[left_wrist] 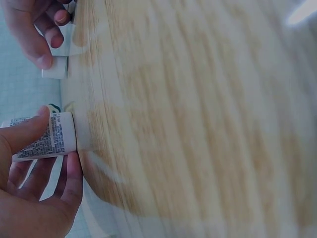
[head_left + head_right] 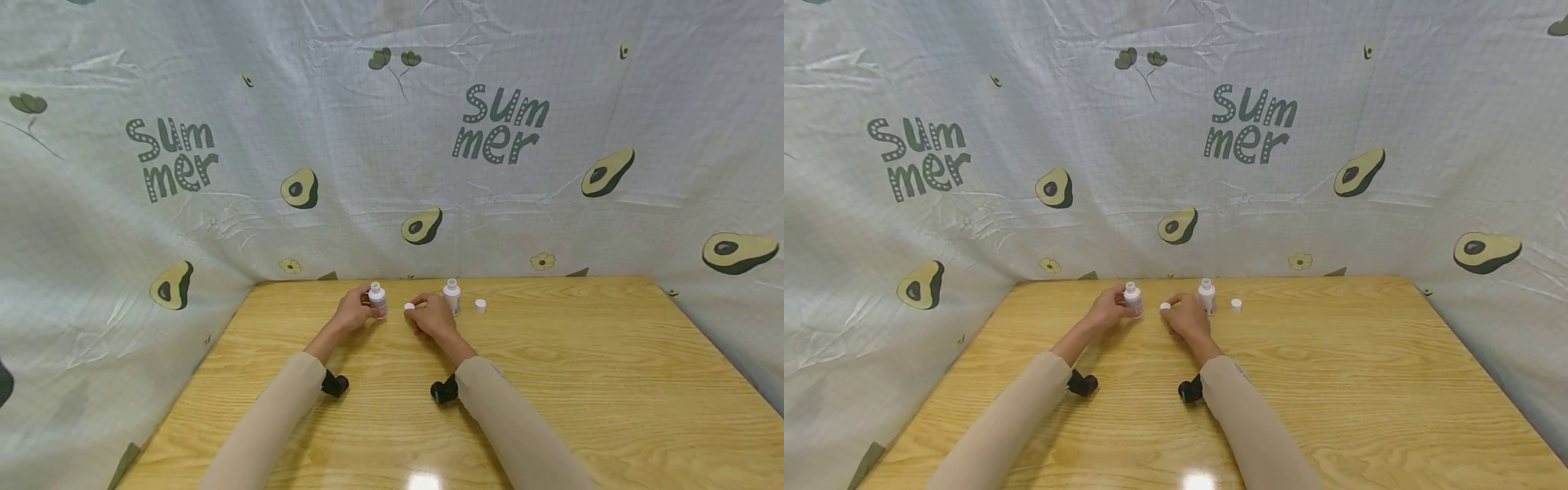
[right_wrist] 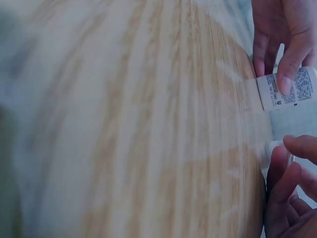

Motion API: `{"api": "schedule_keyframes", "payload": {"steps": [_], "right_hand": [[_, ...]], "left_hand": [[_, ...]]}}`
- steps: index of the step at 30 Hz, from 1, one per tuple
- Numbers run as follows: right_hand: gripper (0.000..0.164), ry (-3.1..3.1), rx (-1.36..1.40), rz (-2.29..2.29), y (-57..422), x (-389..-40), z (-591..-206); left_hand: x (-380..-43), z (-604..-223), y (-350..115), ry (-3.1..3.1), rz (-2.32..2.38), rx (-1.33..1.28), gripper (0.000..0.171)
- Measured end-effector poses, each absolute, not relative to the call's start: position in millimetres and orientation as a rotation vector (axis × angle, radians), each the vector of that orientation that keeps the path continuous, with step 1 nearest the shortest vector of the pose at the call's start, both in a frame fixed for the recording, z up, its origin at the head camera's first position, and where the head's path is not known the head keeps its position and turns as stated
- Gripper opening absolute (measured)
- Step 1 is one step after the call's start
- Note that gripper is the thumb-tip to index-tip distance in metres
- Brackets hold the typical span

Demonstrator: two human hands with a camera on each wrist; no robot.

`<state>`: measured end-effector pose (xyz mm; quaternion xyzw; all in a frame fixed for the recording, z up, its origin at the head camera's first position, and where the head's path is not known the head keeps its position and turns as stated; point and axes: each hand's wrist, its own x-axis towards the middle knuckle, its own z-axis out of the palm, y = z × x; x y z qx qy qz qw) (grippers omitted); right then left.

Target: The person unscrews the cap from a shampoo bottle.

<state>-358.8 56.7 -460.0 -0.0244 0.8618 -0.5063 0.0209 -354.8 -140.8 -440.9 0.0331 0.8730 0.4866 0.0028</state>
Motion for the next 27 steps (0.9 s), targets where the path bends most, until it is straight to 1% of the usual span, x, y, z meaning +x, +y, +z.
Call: {"api": "schedule_keyframes", "payload": {"steps": [17,21,27], "right_hand": [[0.027,2.664,-0.071,-1.551,56.6,-360.6,-463.4],[0.032,2.643,-0.055,-1.565,56.4,-360.4,-464.1],[0.044,2.572,-0.069,-1.649,58.1,-356.2,-460.0]], "left_hand": [[-355.4,-442.7,-141.6,2.739,1.504,0.126,0.056],[-355.6,-444.0,-142.7,2.737,1.503,0.121,0.057],[-355.0,-445.7,-145.7,2.728,1.500,0.138,0.058]]}}
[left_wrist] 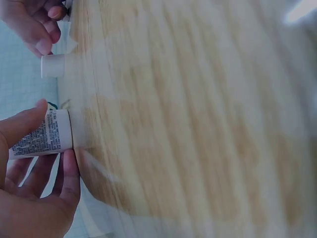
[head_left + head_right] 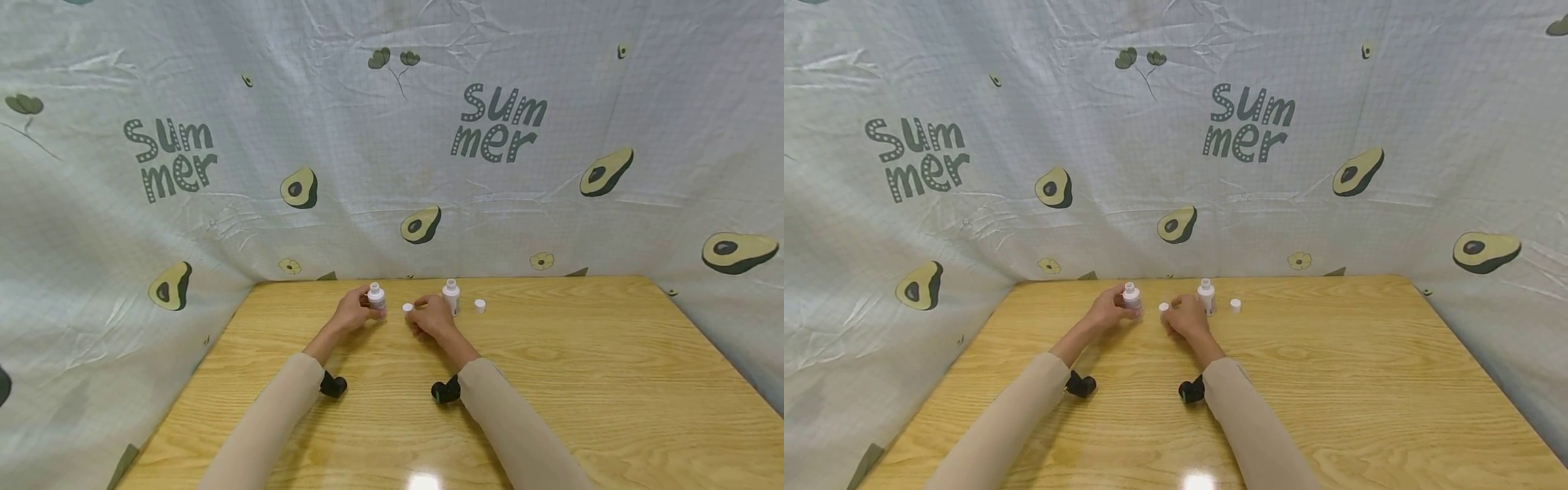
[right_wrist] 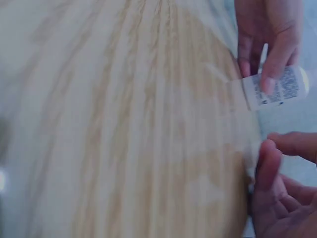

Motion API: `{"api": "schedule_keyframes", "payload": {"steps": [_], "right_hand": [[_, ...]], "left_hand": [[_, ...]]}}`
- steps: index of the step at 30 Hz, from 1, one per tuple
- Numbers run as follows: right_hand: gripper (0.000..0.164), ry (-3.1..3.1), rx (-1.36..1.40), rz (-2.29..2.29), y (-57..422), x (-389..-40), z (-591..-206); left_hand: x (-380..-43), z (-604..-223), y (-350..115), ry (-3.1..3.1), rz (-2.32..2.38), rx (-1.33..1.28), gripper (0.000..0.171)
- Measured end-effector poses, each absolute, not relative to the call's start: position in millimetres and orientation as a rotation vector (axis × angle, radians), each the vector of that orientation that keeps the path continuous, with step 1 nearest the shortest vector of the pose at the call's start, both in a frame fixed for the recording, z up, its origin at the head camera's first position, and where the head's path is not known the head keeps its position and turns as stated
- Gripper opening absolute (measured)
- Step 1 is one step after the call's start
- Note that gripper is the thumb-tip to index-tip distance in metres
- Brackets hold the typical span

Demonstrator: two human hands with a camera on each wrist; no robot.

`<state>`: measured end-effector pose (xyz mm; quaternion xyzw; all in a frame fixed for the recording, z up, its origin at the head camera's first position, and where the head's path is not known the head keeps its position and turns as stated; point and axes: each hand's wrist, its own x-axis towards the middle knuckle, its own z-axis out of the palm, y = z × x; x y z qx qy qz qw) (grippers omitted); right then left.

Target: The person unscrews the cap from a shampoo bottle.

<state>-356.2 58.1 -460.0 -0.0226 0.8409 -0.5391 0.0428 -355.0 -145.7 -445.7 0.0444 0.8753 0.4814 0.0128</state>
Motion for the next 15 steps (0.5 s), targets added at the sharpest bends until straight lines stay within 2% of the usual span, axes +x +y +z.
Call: {"api": "schedule_keyframes", "payload": {"steps": [6,15], "right_hand": [[0.052,2.530,-0.132,-1.538,70.4,-344.5,-449.4],[0.046,2.623,-0.391,-1.165,112.9,-306.6,-416.4]], "left_hand": [[-354.1,-445.8,-146.7,2.729,1.487,0.123,0.063],[-337.1,-436.3,-154.2,2.663,1.509,0.082,0.089]]}}
